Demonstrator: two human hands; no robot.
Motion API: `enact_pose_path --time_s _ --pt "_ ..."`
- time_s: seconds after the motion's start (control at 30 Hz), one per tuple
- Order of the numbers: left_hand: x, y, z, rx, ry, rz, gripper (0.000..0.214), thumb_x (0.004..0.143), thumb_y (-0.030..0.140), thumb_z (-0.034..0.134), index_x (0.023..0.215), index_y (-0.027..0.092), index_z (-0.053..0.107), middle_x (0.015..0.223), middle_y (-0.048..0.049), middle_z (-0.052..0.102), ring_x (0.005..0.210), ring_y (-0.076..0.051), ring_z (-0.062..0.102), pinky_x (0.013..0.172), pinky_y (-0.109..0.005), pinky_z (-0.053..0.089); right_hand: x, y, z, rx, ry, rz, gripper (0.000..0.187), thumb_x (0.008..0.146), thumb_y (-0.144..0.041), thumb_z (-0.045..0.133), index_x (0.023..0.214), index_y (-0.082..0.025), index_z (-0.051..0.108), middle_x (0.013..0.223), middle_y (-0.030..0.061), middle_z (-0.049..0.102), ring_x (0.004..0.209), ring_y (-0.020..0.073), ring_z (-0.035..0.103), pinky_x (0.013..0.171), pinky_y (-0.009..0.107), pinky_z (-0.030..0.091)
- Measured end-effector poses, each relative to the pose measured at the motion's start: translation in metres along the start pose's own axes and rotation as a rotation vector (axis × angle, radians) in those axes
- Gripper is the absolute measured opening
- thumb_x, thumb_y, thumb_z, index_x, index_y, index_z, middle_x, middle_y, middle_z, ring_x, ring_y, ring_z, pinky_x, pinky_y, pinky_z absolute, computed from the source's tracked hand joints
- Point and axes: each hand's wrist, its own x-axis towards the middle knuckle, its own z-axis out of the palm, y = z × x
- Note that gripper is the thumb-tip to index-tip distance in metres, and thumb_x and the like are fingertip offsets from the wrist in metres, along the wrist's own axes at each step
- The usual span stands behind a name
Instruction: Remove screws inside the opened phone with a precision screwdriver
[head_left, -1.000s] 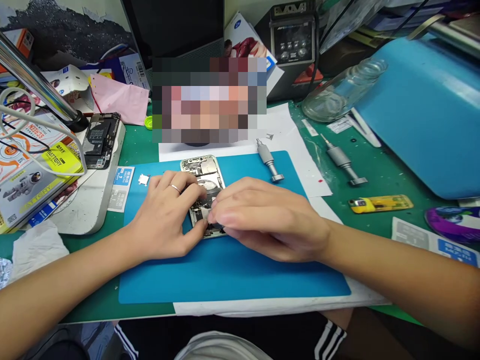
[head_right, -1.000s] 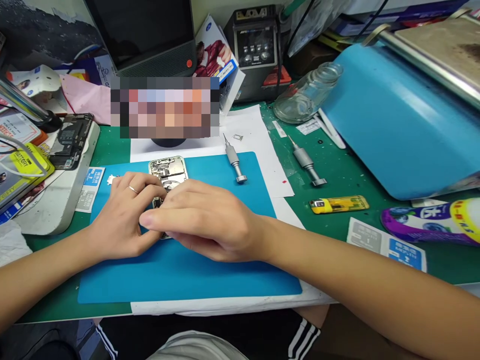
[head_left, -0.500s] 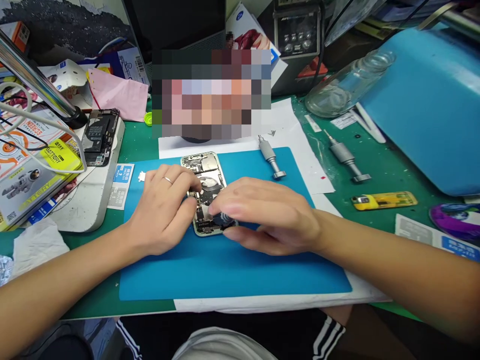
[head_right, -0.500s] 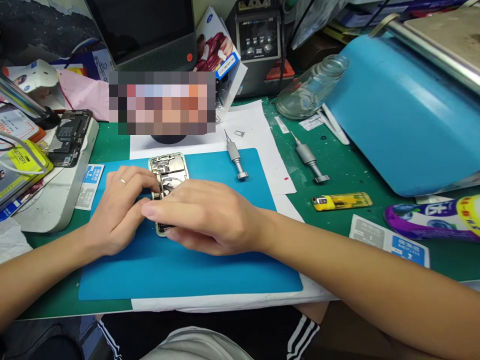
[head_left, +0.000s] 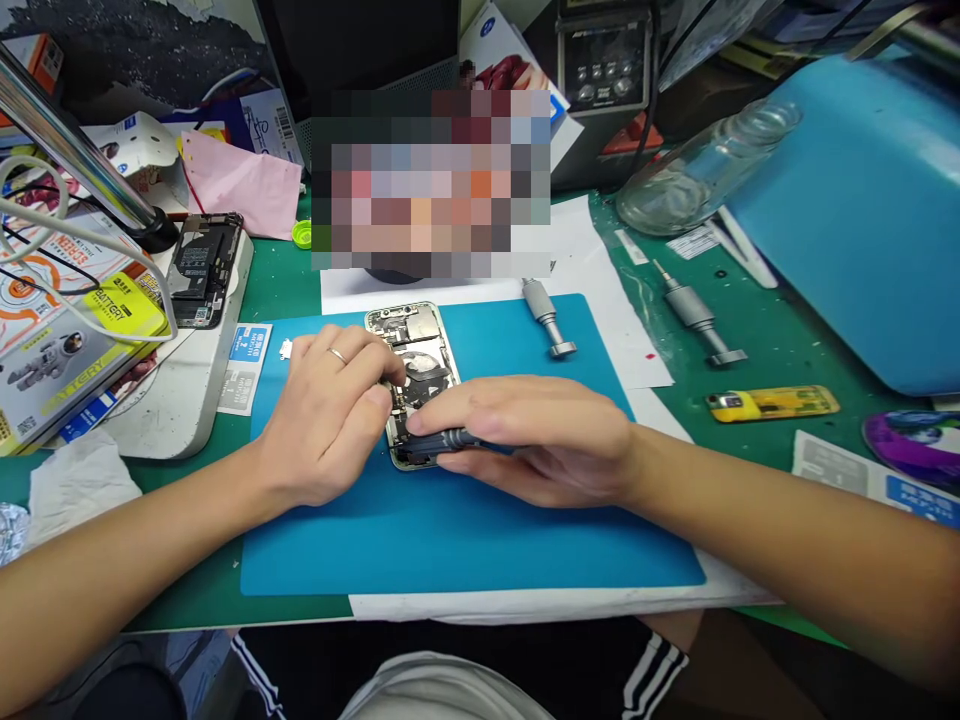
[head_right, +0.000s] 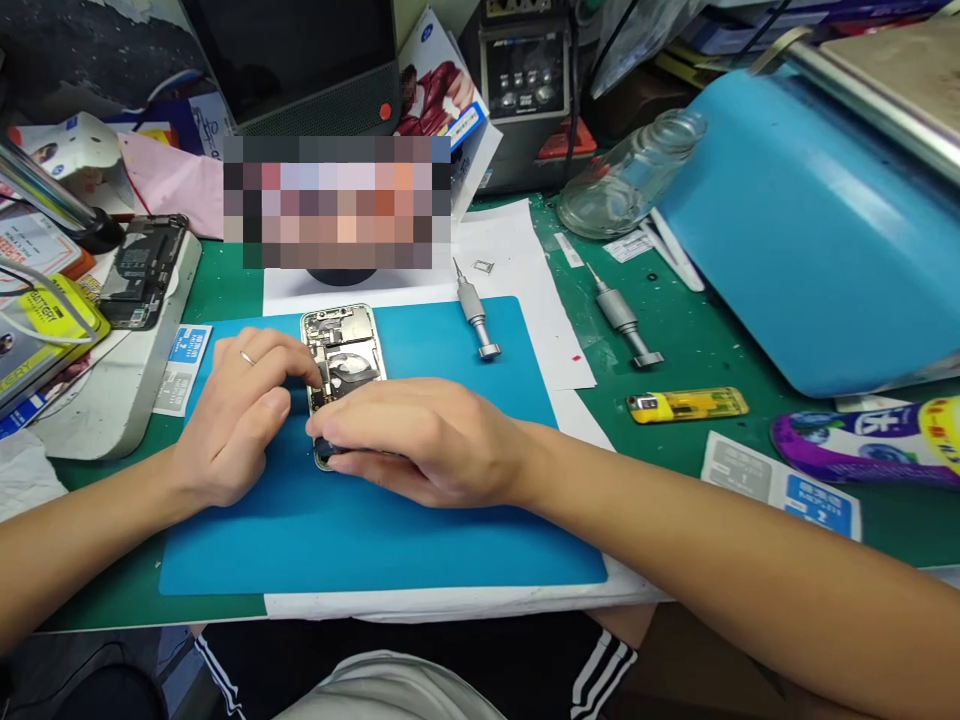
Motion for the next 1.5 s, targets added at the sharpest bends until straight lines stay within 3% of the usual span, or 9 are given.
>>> enact_pose_path --time_s 0.2,0.33,0.43,0.5,0.57,0.67,1.0,1.27,1.5 --pt "0.000 0.000 0.000 0.002 -0.004 -0.002 0.027 0.097 0.026 0.030 0.093 0.020 0.056 0.099 -0.0049 0.062 0.092 -0.022 0.051 0.084 -0.043 0.029 -0.002 0.004 0.001 0.002 -0.053 0.006 0.060 0.091 -0.004 0.062 0.143 -0.018 0.036 0.115 0.0105 0.074 0.112 0.0159 0.072 0.095 0.032 0.064" --pt "0.000 0.000 0.000 0.011 0.003 0.003 0.027 0.097 0.025 0.030 0.093 0.020 0.056 0.099 -0.0044 0.062 0.091 -0.022 0.050 0.083 -0.042 0.029 0.000 0.001 0.000 0.014 -0.022 0.029 0.060 0.091 -0.005 0.062 0.143 -0.020 0.037 0.112 0.0093 0.075 0.107 0.0163 0.074 0.090 0.030 0.066" --pt "0.000 0.001 -0.001 0.021 0.000 -0.003 0.025 0.098 0.021 0.032 0.094 0.020 0.056 0.099 -0.0039 0.062 0.091 -0.021 0.051 0.083 -0.042 0.030 0.004 -0.002 -0.003 -0.015 0.103 0.105 0.058 0.089 -0.007 0.066 0.139 -0.026 0.044 0.103 0.0040 0.076 0.095 0.0152 0.076 0.080 0.025 0.067" --pt "0.000 0.002 0.000 0.039 0.004 -0.018 0.023 0.099 0.020 0.034 0.095 0.020 0.057 0.098 -0.0036 0.063 0.091 -0.021 0.051 0.083 -0.041 0.031 0.008 -0.002 -0.004 -0.057 0.251 0.120 0.062 0.085 -0.006 0.071 0.137 -0.028 0.047 0.100 0.0012 0.074 0.089 0.0150 0.077 0.078 0.024 0.067" --pt "0.000 0.002 0.001 0.062 0.015 -0.027 0.018 0.099 0.022 0.039 0.096 0.019 0.057 0.098 -0.0033 0.063 0.091 -0.021 0.052 0.082 -0.041 0.031 0.011 0.001 -0.004 -0.070 0.404 0.133 0.063 0.084 -0.004 0.072 0.136 -0.032 0.049 0.107 0.0008 0.070 0.087 0.0145 0.077 0.078 0.025 0.067" --pt "0.000 0.001 0.003 0.096 0.034 -0.018 0.009 0.096 0.023 0.051 0.097 0.019 0.059 0.099 -0.0027 0.065 0.093 -0.021 0.053 0.082 -0.040 0.033 0.012 0.007 -0.003 -0.071 0.511 0.186 0.058 0.086 -0.007 0.070 0.131 -0.037 0.052 0.121 0.0012 0.061 0.085 0.0135 0.076 0.074 0.026 0.067" --pt "-0.002 -0.001 0.005 0.138 0.067 0.034 0.008 0.095 0.028 0.061 0.096 0.021 0.063 0.095 -0.0011 0.067 0.089 -0.020 0.056 0.079 -0.038 0.035 0.005 0.013 -0.003 -0.156 0.505 0.245 0.055 0.086 -0.016 0.073 0.131 -0.039 0.050 0.124 0.0026 0.056 0.085 0.0154 0.075 0.066 0.028 0.069" --pt "-0.001 -0.004 0.007 0.153 0.074 0.063 0.009 0.100 0.025 0.058 0.097 0.021 0.065 0.095 0.0001 0.069 0.088 -0.018 0.057 0.079 -0.036 0.034 0.008 0.013 -0.001 -0.101 0.489 0.215 0.060 0.085 -0.009 0.071 0.134 -0.037 0.050 0.119 0.0019 0.054 0.089 0.0148 0.076 0.077 0.027 0.069" --pt "-0.001 -0.006 0.006 0.155 0.073 0.061 0.006 0.099 0.024 0.060 0.097 0.021 0.065 0.094 0.0005 0.069 0.086 -0.017 0.058 0.079 -0.036 0.034 0.008 0.013 0.000 -0.119 0.487 0.218 0.054 0.088 -0.013 0.071 0.131 -0.036 0.048 0.118 0.0009 0.054 0.088 0.0142 0.077 0.076 0.027 0.068"
